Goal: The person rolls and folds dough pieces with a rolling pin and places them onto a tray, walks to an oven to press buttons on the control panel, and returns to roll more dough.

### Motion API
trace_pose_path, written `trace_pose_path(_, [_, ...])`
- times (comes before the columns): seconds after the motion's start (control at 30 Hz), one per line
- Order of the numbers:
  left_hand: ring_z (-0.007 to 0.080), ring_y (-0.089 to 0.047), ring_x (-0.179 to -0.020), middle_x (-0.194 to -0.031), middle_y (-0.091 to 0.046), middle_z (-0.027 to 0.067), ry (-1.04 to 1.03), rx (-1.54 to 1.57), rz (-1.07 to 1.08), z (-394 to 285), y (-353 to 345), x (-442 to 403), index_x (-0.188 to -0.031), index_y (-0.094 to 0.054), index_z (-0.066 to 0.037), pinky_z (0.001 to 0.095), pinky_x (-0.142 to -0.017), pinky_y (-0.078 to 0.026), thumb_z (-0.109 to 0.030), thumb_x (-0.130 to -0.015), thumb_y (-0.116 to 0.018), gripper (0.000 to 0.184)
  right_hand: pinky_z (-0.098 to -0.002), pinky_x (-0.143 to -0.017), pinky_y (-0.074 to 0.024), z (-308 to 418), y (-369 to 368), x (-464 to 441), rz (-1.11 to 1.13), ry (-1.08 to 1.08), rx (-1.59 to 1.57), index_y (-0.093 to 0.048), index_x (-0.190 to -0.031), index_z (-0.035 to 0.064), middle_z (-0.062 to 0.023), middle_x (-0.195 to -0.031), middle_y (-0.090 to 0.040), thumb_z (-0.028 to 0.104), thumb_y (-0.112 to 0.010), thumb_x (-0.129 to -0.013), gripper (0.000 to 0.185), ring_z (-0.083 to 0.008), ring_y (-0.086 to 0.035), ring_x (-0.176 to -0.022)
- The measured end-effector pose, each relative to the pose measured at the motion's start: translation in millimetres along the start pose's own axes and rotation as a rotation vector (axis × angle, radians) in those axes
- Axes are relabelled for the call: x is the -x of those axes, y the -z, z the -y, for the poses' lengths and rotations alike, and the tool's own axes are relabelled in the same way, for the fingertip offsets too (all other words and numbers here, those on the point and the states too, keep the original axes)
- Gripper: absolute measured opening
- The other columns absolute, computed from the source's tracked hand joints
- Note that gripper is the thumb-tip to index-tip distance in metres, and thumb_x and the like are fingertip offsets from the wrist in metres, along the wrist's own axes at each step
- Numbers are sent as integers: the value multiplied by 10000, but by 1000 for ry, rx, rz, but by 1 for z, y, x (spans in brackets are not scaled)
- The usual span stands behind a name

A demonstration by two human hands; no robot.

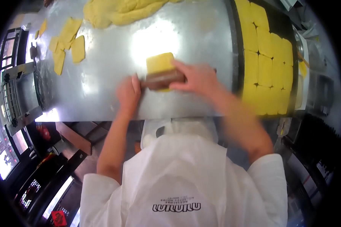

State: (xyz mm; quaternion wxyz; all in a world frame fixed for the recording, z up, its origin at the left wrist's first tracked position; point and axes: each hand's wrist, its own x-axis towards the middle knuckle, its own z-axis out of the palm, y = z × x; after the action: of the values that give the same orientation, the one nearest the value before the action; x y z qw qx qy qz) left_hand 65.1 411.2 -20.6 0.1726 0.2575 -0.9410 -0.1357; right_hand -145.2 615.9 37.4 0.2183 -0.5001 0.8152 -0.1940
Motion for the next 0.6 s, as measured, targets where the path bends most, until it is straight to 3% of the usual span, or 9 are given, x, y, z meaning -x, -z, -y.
trace_pose_path(0.1, [391, -555, -677, -698, -572, 170, -18, -46, 87, -2, 12, -38, -713, -594, -48, 494, -627, -421, -246, -1012, -532, 364, -450, -682, -539, -4, 5, -32, -54, -87, -64, -530, -1428, 186, -130, -912, -733, 635, -704, -820, 776, -346, -703, -779])
trace_pose_path(0.27, [400, -556, -678, -692, -582, 169, -68, 73, 49, 2, 5, 8, -697, -578, -44, 523, -647, -416, -256, -1009, -556, 377, -430, -688, -536, 6, -11, 20, -116, 139, 22, -523, -1433, 205, -131, -844, -714, 634, -750, -785, 809, -352, -692, -746])
trace_pose_path(0.37, [412, -572, -787, -800, -612, 188, 43, 73, 229, 1, 9, -1, -818, -634, -31, 525, -720, -432, -261, -997, -587, 295, -425, -711, -541, 13, 8, 9, 49, -131, -63, -546, -1415, 207, -132, -863, -716, 616, -769, -782, 786, -336, -693, -763])
trace_pose_path(0.4, [413, -577, -885, -916, -622, 198, -17, 113, 151, 0, 16, -19, -938, -641, -34, 517, -784, -443, -273, -991, -601, 248, -422, -716, -543, 5, 9, -1, -11, -197, -142, -557, -1404, 203, -132, -869, -717, 607, -770, -789, 766, -324, -697, -768])
trace_pose_path(0.47, [416, -587, -1083, -1148, -643, 219, -139, 198, 17, -7, 37, -46, -1178, -654, -39, 502, -910, -465, -298, -980, -629, 327, -416, -725, -547, -17, 3, -10, -123, -344, -311, -577, -1381, 196, -132, -882, -719, 591, -771, -803, 726, -299, -704, -778])
trace_pose_path(0.57, [399, -379, -1439, -1571, -393, 204, -311, 177, 123, -17, 47, -48, -1563, -348, -92, 469, -1179, -322, -390, -947, -681, 761, -401, -782, -557, -54, 0, 2, -347, -479, -596, -599, -1358, 172, -119, -938, -740, 576, -746, -841, 672, -257, -721, -838])
trace_pose_path(0.6, [402, -352, -1458, -1587, -372, 199, -385, 211, 233, -21, 44, -44, -1577, -320, -100, 472, -1198, -298, -415, -918, -711, 828, -390, -835, -546, -60, -5, 9, -420, -479, -528, -587, -1380, 166, -118, -983, -748, 575, -740, -849, 688, -248, -719, -893])
